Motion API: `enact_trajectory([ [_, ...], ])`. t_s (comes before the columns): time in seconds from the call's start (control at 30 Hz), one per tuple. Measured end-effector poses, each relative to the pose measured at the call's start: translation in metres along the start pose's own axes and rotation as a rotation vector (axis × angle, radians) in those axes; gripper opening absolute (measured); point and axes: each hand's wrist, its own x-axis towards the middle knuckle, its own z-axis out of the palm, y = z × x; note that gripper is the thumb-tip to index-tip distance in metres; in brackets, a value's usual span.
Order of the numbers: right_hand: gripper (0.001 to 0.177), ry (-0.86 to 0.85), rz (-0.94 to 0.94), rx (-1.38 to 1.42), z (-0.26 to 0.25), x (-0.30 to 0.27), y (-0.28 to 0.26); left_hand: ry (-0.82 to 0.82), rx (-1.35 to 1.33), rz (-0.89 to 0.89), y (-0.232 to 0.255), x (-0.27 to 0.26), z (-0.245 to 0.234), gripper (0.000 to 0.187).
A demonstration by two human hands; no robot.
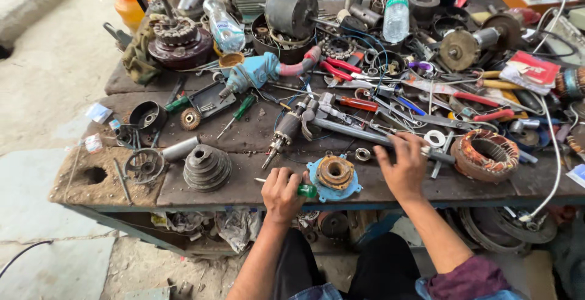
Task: The person uses a screwdriver and hammer to disassemble a small electric motor on a cluttered workbench. They repeatedly tap the screwdriver to loosen components and then use a thin metal rod to scrape the interior of the motor housing.
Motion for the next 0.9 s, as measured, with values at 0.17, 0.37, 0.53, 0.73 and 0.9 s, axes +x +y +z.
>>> enact_trajectory([
  [0.17, 0.030, 0.123, 0.039, 0.017, -0.012, -0.002, -0.005, 0.004, 0.057, 0.056, 0.001, -0.004, 0.000, 0.015],
  [0.37, 0.034, 0.054, 0.025, 0.485, -0.045, -0.046, -0.062, 0.047, 0.096, 0.163, 0.013, 0.008, -0.007, 0.026],
  [0.53, 0.044, -0.281, 0.299, 0.914, -0.087, -0.104, -0.081, -0.008, 0.002, 0.208, 0.093, -0.012, -0.003, 0.027],
  [0.73, 0.024, -0.242, 0.658, 0.826, -0.094, -0.154, -0.057, -0.373, -0.088, 0.317, 0.139, -0.012, -0.012, 0.037],
  [0.9, 0.012, -0.150, 1.077, 1.092, -0.091, -0.184, -0.008, -0.645, -0.501, 0.217, 0.139, 0.004, -0.031, 0.068],
])
